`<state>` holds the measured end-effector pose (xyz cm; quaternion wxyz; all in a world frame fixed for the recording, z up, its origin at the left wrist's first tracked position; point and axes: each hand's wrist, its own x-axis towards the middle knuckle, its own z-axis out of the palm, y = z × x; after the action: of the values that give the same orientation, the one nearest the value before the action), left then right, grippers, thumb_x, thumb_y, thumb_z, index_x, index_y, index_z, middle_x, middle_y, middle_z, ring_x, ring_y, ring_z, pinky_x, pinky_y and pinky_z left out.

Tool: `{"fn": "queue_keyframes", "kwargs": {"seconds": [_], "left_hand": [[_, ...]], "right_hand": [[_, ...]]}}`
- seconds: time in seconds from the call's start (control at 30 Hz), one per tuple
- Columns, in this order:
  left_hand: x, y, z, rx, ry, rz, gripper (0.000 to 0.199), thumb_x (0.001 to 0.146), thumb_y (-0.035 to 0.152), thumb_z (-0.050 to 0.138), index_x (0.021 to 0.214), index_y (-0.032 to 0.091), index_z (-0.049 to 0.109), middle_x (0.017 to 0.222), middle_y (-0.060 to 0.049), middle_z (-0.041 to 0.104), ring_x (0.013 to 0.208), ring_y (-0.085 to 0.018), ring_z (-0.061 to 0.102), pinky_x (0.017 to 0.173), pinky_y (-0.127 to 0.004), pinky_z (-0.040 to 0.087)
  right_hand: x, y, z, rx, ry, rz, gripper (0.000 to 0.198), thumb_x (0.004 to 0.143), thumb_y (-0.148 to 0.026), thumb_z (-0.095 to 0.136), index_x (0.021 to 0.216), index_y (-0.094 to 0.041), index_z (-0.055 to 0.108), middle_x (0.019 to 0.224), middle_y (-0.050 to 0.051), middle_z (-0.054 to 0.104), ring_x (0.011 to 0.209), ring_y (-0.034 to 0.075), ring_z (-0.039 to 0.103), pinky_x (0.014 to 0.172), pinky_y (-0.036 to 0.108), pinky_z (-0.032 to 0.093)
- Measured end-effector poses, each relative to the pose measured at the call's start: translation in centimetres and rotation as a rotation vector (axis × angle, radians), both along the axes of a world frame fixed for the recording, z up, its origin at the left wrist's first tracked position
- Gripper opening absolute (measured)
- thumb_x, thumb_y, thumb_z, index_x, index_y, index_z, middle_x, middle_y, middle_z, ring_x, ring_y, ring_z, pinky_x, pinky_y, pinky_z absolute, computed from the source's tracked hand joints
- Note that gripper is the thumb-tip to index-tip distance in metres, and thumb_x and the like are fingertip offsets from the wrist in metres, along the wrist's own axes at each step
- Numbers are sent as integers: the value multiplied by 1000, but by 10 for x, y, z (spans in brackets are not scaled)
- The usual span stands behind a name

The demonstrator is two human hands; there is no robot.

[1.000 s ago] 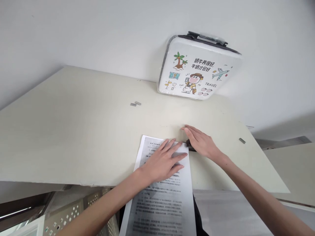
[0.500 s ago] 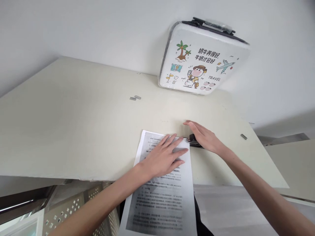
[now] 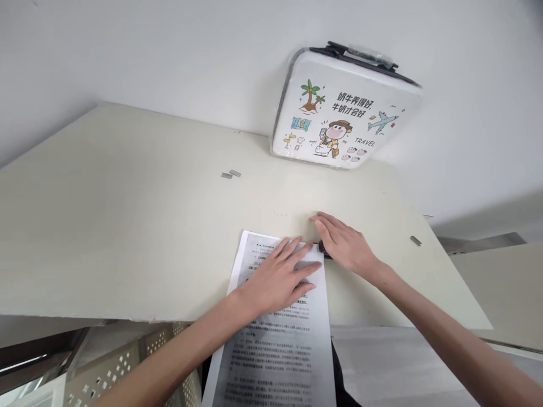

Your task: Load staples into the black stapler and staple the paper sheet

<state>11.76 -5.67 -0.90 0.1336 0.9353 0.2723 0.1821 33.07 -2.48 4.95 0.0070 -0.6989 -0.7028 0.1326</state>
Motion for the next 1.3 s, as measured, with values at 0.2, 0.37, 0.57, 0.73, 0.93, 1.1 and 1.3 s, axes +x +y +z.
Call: {"fn": "queue_keyframes", "kwargs": {"seconds": [0.2,0.37,0.57,0.73,0.93,1.1,1.3], "left_hand": [[-1,-1,1,-27,2,12,46,110,49,42,149,28,55,166,-9,42,159,-30,28,131,-51,17],[-3,-1,3,-26,11,19,47,110,51,41,149,30,55,167,-9,41,159,-29,29,130,-52,20],[-11,-2,6,-13,1,16,47,111,49,38,150,29,55,170,-6,35,160,-27,24,131,-50,21],[-33,1,11,13,64,64,48,112,49,37,152,28,54,171,-6,33,161,-25,23,131,-47,21],[-60,11,29,79,135,149,47,112,48,39,150,28,57,169,-5,38,159,-24,28,131,-45,25],[-109,5,45,63,201,288,54,109,55,42,158,34,46,171,1,33,160,-27,24,129,-50,29],[-169,-15,41,-4,327,339,81,99,69,52,168,44,17,174,4,17,161,-35,19,126,-57,32]], "right_hand": [[-6,2,-20,99,-141,68,57,110,-44,21,155,-28,52,165,10,45,153,36,40,114,62,44],[-10,2,-26,168,-138,83,56,110,-40,23,157,-25,51,163,13,48,150,38,44,111,63,44],[3,-5,-12,181,125,-27,60,111,-50,17,131,-27,69,150,7,62,138,29,58,108,51,50],[18,-29,-10,280,347,-66,58,110,-53,19,96,-26,68,103,7,76,96,27,72,88,42,54],[49,-68,-27,300,458,29,41,104,-59,45,126,-29,61,125,9,72,106,29,69,87,43,57],[75,-85,-43,317,548,-68,43,99,-63,53,122,-29,64,116,8,74,89,27,71,65,36,57],[93,-106,-51,365,694,-252,45,92,-66,62,112,-27,70,106,7,76,86,27,69,59,33,54]]}}
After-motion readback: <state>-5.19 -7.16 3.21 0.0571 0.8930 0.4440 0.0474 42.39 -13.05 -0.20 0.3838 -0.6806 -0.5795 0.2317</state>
